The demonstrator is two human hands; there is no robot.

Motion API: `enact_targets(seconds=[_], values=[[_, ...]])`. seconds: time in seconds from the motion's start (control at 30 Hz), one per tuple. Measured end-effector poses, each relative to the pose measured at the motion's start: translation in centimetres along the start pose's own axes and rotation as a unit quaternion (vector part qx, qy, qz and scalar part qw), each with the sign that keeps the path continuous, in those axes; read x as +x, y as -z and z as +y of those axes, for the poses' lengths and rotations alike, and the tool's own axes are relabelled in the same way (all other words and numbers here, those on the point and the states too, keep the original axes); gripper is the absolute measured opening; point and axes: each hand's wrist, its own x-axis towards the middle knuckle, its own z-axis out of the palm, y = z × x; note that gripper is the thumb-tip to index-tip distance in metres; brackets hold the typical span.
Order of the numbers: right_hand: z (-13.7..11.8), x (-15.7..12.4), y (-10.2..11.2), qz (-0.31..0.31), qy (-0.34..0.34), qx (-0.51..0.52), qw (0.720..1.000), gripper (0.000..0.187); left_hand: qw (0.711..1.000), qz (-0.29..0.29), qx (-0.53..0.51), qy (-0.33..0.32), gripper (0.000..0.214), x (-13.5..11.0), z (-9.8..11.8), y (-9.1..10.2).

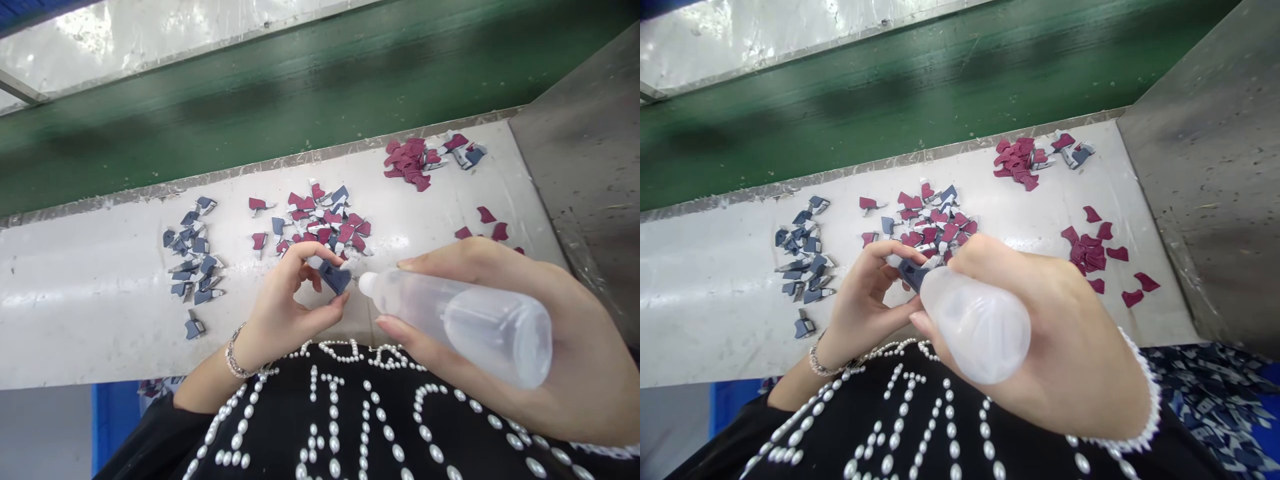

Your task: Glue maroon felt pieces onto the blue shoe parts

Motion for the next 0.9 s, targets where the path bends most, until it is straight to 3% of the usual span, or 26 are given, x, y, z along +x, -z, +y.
enact_targets(seconds=[0.27,0.43,0.9], values=[[0.02,-0.31,0.32,0.017,-0.006,-0.007,1.0,0.016,1.0,-0.005,0.009,0.007,0.045,-0.08,0.13,-0.03],[-0.06,-0.34,0.45,-0.008,-0.004,0.002,1.0,0.011,1.0,-0.002,0.008,0.01,0.045,-0.04,0.18,0.0],[-0.73,0.04,0.28,0.002,-0.008,0.008,1.0,0.021,1.0,-0.018,0.001,0.018,0.045,-0.05,0.45,-0.03]])
